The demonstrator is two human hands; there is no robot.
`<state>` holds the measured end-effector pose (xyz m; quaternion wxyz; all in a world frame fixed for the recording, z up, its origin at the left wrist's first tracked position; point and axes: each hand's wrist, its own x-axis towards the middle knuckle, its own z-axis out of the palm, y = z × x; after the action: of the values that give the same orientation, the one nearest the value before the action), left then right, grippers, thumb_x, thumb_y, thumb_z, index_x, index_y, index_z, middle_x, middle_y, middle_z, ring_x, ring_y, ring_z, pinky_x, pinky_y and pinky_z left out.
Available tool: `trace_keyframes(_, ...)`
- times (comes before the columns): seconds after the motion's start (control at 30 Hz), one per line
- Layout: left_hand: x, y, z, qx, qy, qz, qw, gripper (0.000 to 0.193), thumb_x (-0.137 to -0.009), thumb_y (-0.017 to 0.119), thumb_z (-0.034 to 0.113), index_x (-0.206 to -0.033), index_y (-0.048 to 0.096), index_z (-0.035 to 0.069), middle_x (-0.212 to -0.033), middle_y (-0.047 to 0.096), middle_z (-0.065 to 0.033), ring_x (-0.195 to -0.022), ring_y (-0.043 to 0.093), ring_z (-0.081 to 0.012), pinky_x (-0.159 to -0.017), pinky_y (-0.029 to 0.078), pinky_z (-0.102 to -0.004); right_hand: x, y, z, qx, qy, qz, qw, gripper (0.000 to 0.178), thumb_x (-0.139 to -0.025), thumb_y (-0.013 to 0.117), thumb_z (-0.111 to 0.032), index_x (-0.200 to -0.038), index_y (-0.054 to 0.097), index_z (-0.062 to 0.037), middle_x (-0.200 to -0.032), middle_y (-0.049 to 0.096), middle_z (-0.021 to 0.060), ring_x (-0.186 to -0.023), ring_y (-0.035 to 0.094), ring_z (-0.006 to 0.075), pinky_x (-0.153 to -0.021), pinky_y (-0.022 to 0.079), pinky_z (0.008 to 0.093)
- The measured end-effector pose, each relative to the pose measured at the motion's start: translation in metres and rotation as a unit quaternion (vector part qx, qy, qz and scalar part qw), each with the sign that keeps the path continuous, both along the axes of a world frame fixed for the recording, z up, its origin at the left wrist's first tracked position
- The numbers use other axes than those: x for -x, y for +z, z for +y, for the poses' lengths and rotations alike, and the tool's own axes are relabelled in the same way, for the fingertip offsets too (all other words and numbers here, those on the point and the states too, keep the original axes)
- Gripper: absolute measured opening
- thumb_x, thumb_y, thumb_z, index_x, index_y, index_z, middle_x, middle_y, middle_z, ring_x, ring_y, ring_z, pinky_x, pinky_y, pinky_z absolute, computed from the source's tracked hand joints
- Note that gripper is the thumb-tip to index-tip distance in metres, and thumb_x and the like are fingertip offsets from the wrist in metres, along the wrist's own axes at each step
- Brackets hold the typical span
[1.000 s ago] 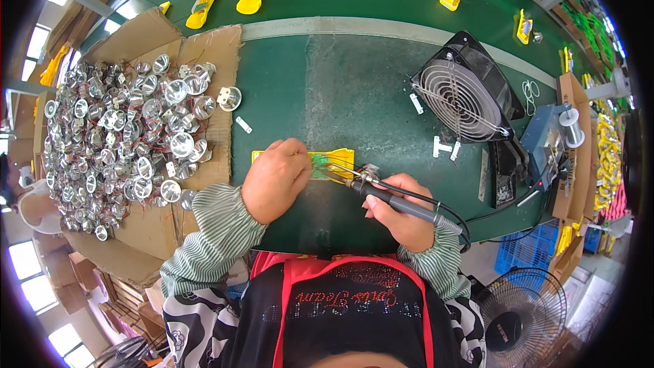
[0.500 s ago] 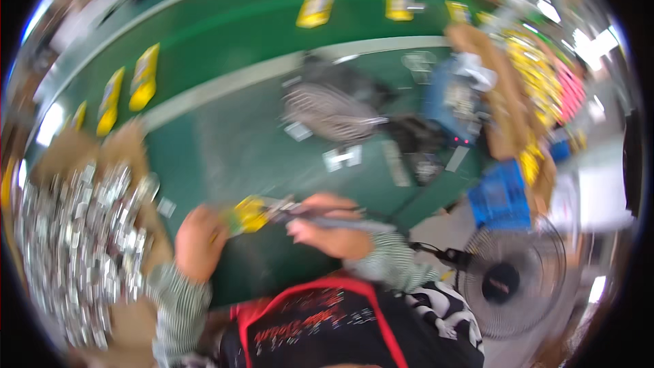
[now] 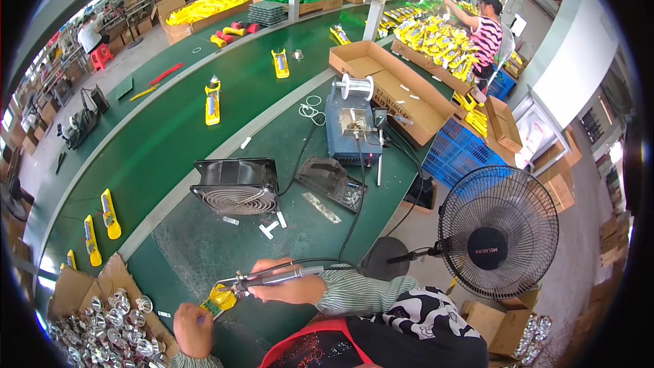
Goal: The person solders flashlight reflectors and electrical components into flashlight housings using a soldering iron and places the assembled units onto the conveyor line.
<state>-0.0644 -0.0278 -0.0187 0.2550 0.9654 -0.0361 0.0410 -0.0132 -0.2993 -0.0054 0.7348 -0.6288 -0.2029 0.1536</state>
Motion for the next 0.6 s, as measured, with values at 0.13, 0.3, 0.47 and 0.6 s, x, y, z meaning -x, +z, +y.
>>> trace_keyframes(0.13,0.001,0.000,0.007,0.026,-0.011,-0.013,1.000,0.016,-0.064,0.068,0.004,-0.074,0.056,-0.001,-0.079,0.055,-0.0139,-0.068,0.056,-0.0276,-0.062,0.046,-0.0366,0.001,0.000,-0.004,0.004,-0.012,-0.005,1.000,0.017,-0.087,0.061,-0.017,-0.090,0.055,-0.0004,-0.075,0.062,0.0040,-0.064,0.061,0.0094,-0.056,0.047,0.0239)
trace_keyframes(0.3,0.016,0.020,0.025,-0.085,-0.030,-0.076,0.993,0.036,-0.060,0.075,0.011,-0.090,0.056,0.001,-0.086,0.055,-0.0132,-0.083,0.054,-0.0312,-0.073,0.046,-0.0390,-0.002,-0.004,-0.006,-0.005,-0.016,0.000,1.000,0.016,-0.086,0.061,-0.015,-0.091,0.055,-0.0006,-0.073,0.062,0.0043,-0.062,0.060,0.0094,-0.055,0.048,0.0244)
trace_keyframes(0.47,0.008,0.008,0.029,-0.183,-0.072,0.026,0.980,0.043,-0.055,0.075,0.016,-0.093,0.057,0.003,-0.084,0.054,-0.0144,-0.082,0.052,-0.0349,-0.072,0.043,-0.0448,-0.005,0.005,-0.012,-0.009,-0.031,0.013,0.999,0.015,-0.086,0.061,-0.014,-0.092,0.055,-0.0014,-0.073,0.061,0.0038,-0.062,0.060,0.0087,-0.055,0.048,0.0246)
trace_keyframes(0.6,-0.036,0.025,0.042,-0.207,-0.027,-0.036,0.977,0.034,-0.059,0.073,0.019,-0.082,0.055,0.002,-0.081,0.055,-0.0151,-0.077,0.055,-0.0338,-0.068,0.044,-0.0431,-0.010,0.004,-0.012,-0.023,-0.024,0.039,0.999,0.015,-0.086,0.062,-0.013,-0.093,0.055,-0.0019,-0.073,0.061,0.0026,-0.064,0.059,0.0075,-0.057,0.048,0.0241)
